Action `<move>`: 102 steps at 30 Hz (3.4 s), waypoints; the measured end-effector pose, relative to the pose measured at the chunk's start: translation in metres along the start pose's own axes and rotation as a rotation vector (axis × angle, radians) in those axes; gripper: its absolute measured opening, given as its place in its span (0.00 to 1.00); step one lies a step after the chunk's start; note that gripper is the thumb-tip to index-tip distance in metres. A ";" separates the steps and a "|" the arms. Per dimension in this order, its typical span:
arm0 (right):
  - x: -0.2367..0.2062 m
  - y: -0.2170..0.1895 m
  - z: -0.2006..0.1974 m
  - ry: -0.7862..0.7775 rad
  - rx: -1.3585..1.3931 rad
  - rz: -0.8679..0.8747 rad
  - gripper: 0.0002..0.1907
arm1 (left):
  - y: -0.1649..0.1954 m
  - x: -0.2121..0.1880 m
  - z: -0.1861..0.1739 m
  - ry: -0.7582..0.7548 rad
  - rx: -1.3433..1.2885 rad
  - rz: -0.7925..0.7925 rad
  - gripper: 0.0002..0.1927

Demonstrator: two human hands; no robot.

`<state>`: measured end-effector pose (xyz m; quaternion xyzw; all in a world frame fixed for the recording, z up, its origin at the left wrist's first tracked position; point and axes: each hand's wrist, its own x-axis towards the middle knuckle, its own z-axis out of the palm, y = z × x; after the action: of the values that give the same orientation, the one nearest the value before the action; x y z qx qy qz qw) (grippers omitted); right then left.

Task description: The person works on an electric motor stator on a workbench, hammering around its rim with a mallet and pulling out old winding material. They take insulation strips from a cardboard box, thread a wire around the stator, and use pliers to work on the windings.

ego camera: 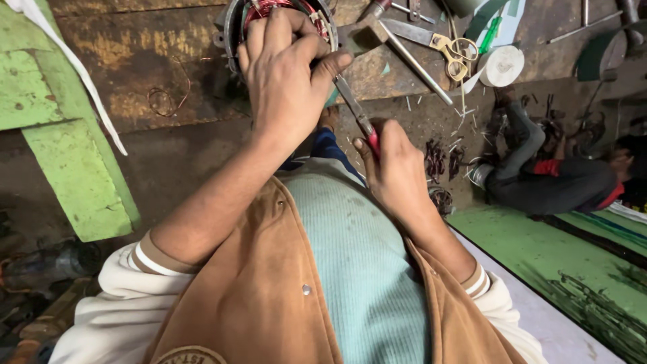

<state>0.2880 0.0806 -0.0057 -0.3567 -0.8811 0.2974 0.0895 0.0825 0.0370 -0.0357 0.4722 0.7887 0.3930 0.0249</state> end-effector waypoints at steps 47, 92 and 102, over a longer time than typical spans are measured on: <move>-0.001 0.025 0.028 -0.084 0.164 0.196 0.20 | 0.001 0.000 -0.001 -0.026 -0.021 -0.009 0.20; 0.146 0.130 -0.049 -0.462 0.358 -0.580 0.25 | 0.038 -0.057 0.025 0.357 0.237 -0.163 0.19; 0.177 0.059 -0.071 -0.195 0.125 -0.993 0.19 | 0.042 -0.010 -0.015 0.070 0.240 0.188 0.16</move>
<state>0.2193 0.2672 0.0074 0.1407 -0.9291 0.3030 0.1585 0.1126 0.0312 -0.0014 0.5296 0.7826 0.3126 -0.0964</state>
